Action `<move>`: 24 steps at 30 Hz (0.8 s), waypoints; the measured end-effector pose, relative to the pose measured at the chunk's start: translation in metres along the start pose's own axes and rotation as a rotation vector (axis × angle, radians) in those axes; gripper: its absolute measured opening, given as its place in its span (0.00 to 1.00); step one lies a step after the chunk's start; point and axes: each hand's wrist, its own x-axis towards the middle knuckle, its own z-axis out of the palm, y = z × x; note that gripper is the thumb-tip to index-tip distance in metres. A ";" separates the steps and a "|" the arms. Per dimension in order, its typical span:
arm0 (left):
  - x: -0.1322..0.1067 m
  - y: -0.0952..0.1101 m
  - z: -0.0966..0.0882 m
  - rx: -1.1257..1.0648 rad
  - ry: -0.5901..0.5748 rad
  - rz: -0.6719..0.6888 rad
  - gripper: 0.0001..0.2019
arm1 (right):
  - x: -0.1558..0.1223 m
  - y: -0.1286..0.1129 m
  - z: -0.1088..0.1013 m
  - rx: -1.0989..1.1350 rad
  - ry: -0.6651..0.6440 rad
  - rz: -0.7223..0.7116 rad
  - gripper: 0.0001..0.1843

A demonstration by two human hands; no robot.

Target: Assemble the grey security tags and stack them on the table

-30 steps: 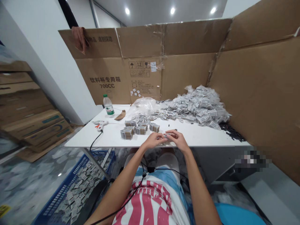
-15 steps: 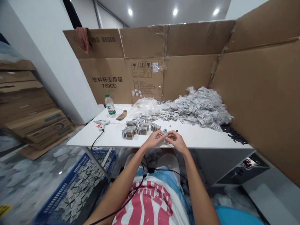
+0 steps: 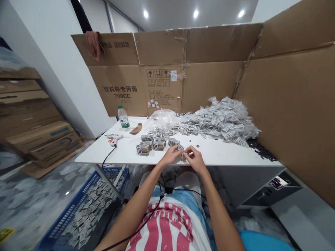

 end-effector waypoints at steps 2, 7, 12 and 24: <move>0.001 -0.003 0.000 -0.041 0.004 0.005 0.21 | -0.002 -0.002 0.005 -0.111 -0.016 -0.077 0.15; 0.002 -0.011 -0.001 -0.084 0.012 -0.009 0.22 | -0.006 -0.007 0.012 -0.313 0.053 -0.256 0.07; 0.000 -0.009 0.000 -0.067 0.053 0.003 0.23 | -0.008 -0.011 0.015 -0.427 0.131 -0.389 0.04; -0.009 0.009 -0.001 0.140 0.040 0.034 0.17 | 0.048 -0.036 0.012 -0.335 0.294 -0.256 0.08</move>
